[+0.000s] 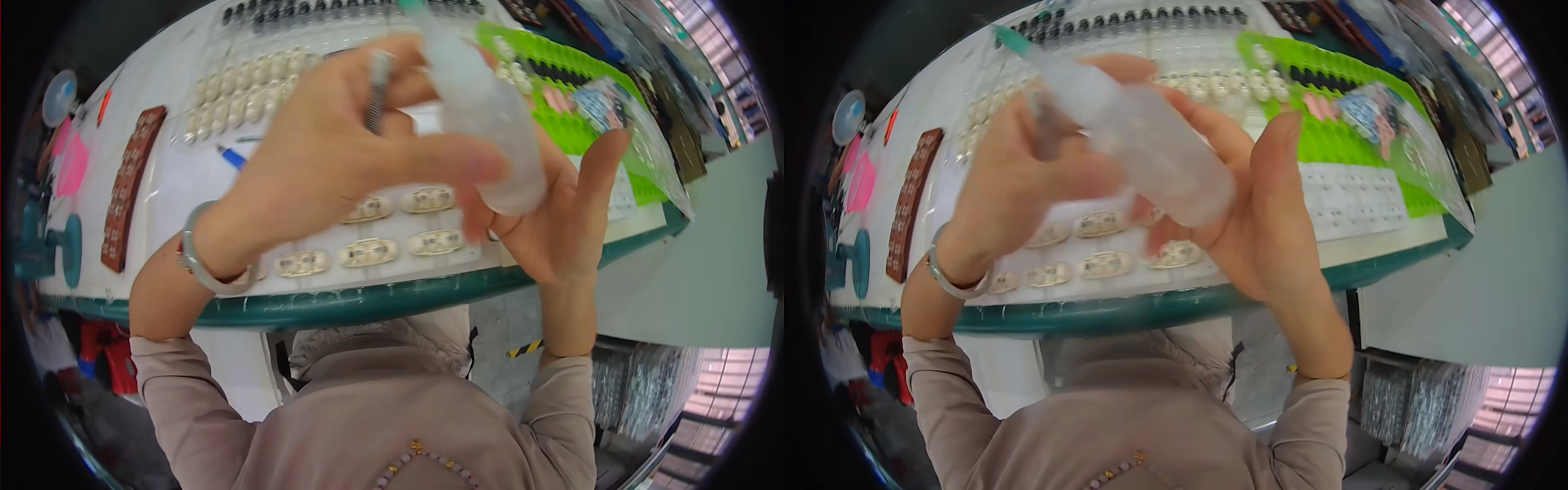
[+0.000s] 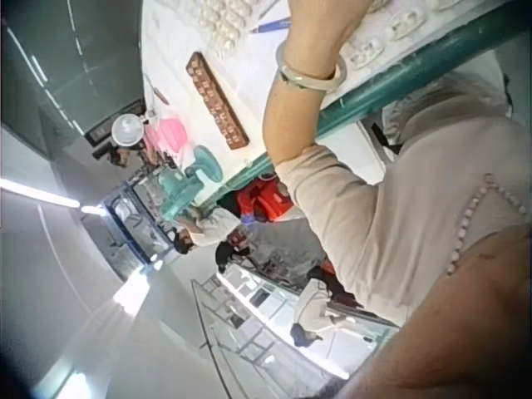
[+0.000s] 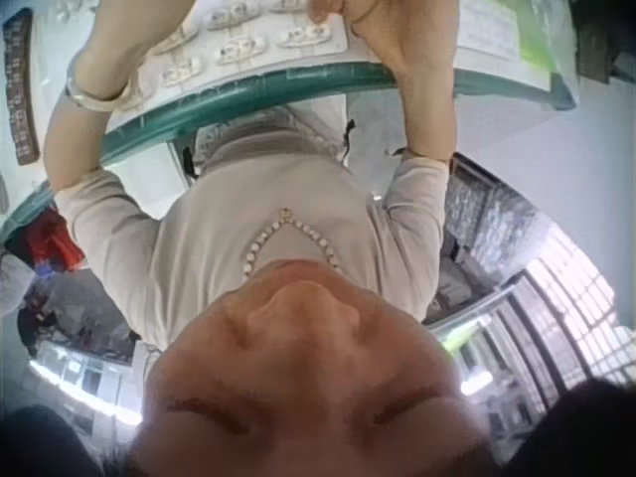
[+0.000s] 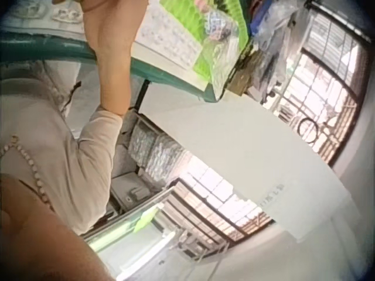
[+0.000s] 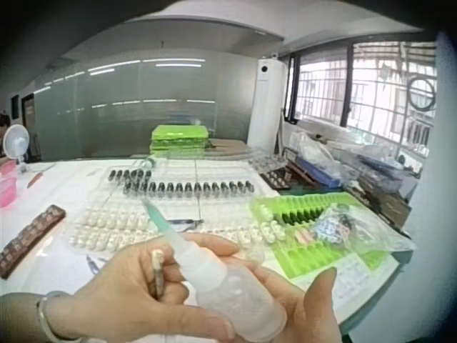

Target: The person assembles small electronic components into white plastic casings on a workbench. They use a metal tool to press parts into place and a blue utility knife to trim excess material. The person also applies a liquid from a small bottle to the components and places finished units into a clear plastic tray.

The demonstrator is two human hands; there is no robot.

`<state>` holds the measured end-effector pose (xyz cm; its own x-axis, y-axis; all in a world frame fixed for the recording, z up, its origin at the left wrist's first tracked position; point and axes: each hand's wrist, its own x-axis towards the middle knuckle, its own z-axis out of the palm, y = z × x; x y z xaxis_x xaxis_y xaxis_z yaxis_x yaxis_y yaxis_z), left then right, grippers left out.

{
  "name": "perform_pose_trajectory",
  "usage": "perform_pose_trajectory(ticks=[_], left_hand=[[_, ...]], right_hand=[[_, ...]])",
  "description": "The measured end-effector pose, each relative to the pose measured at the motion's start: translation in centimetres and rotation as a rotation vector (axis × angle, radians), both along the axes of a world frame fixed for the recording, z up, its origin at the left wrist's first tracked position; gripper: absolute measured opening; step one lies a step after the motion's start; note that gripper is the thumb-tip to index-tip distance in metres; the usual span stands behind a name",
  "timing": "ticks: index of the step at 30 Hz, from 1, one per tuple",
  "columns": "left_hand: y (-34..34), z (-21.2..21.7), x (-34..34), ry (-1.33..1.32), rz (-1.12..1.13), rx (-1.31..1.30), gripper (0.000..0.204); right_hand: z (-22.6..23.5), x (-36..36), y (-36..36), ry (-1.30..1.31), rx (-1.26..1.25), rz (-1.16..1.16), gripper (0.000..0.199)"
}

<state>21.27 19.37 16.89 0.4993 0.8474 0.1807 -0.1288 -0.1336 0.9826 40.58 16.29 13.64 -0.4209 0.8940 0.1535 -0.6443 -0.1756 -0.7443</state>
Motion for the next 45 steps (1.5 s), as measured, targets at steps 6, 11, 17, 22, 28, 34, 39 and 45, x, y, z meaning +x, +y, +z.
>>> perform_pose_trajectory(ticks=[6, 11, 17, 22, 28, 34, 39, 45], left_hand=[[0.2, -0.5, 2.4, 0.260, -0.025, -0.060, 0.054], [-0.7, -3.1, -7.0, 0.304, 0.362, 0.010, 0.024], [-2.6, -6.8, -18.1, -0.292, 1.354, 0.014, 0.019], [-4.4, -11.2, -28.0, -0.376, 1.311, 0.084, 0.017], [-3.9, -11.3, -26.4, -0.394, 1.350, 0.096, 0.019], [-3.8, -11.3, -25.0, -0.350, 1.445, 0.035, 0.017], [-4.0, -11.3, -24.9, -0.355, 1.435, 0.031, 0.017], [-4.2, -11.6, -25.6, -0.352, 1.336, 0.041, 0.014]], right_hand=[[-2.4, 7.5, -2.7, -0.039, -0.109, -0.496, 0.050], [-4.0, 14.5, -2.8, -0.364, 0.055, -1.027, 0.050], [-6.8, 16.8, -2.3, 0.003, 0.113, -1.044, 0.051], [-7.0, 13.2, 0.1, 0.016, 0.061, -1.180, 0.056], [-8.5, 12.5, -0.1, -0.373, 0.372, -1.218, 0.063], [-7.5, 11.4, 0.2, -0.667, 0.447, -1.343, 0.065], [-7.5, 10.9, 0.5, -0.744, 0.453, -1.332, 0.064], [-7.8, 10.7, 0.8, -0.745, 0.443, -1.350, 0.063]])
